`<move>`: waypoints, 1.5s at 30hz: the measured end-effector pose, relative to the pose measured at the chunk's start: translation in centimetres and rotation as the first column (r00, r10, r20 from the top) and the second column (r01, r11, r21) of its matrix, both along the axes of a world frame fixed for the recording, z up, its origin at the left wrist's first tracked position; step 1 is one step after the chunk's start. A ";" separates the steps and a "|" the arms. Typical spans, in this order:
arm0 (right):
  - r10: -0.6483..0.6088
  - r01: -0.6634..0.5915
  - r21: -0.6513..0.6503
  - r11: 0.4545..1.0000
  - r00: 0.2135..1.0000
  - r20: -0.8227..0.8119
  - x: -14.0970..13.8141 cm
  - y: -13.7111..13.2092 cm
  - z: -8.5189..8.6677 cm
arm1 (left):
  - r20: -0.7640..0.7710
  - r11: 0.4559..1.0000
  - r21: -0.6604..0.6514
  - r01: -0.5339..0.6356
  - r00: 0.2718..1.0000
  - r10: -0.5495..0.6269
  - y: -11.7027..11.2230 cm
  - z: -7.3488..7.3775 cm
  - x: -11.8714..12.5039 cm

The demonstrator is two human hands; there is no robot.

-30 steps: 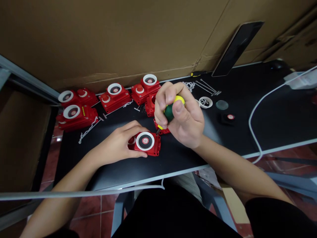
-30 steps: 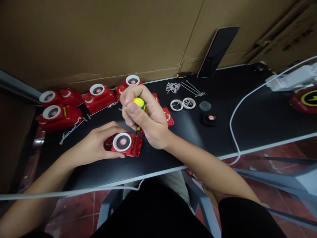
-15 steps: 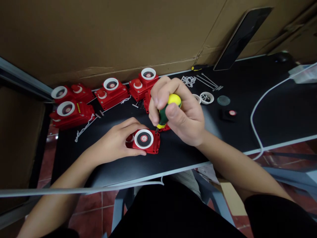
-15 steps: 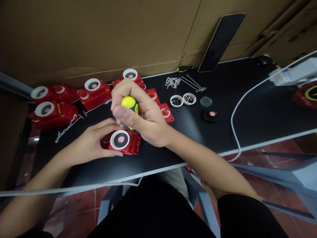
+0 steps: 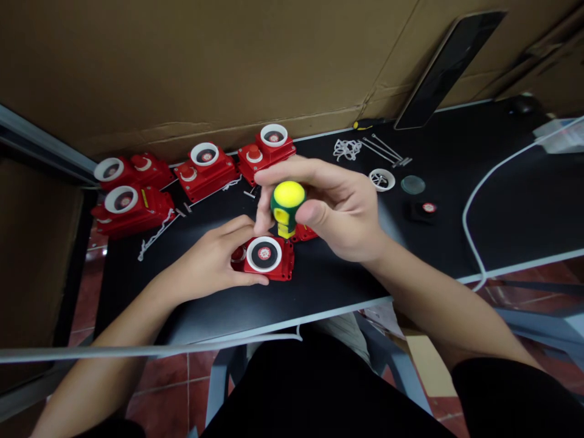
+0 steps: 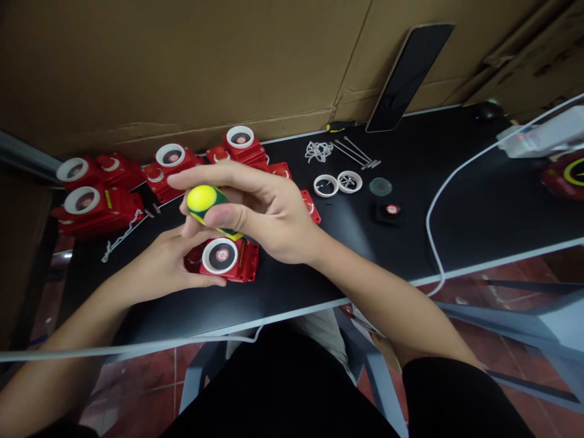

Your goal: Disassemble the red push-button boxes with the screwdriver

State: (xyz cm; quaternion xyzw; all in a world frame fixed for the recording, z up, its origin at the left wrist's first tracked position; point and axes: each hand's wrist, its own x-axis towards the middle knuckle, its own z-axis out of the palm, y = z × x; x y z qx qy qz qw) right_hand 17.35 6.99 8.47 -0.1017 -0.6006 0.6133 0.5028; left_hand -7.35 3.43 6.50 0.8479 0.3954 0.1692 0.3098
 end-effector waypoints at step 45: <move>0.170 -0.186 -0.100 0.977 0.974 -0.146 -1.8 -0.5 -1.3 | 0.043 1.000 0.012 -0.006 0.999 0.005 0.0 0.0 0.0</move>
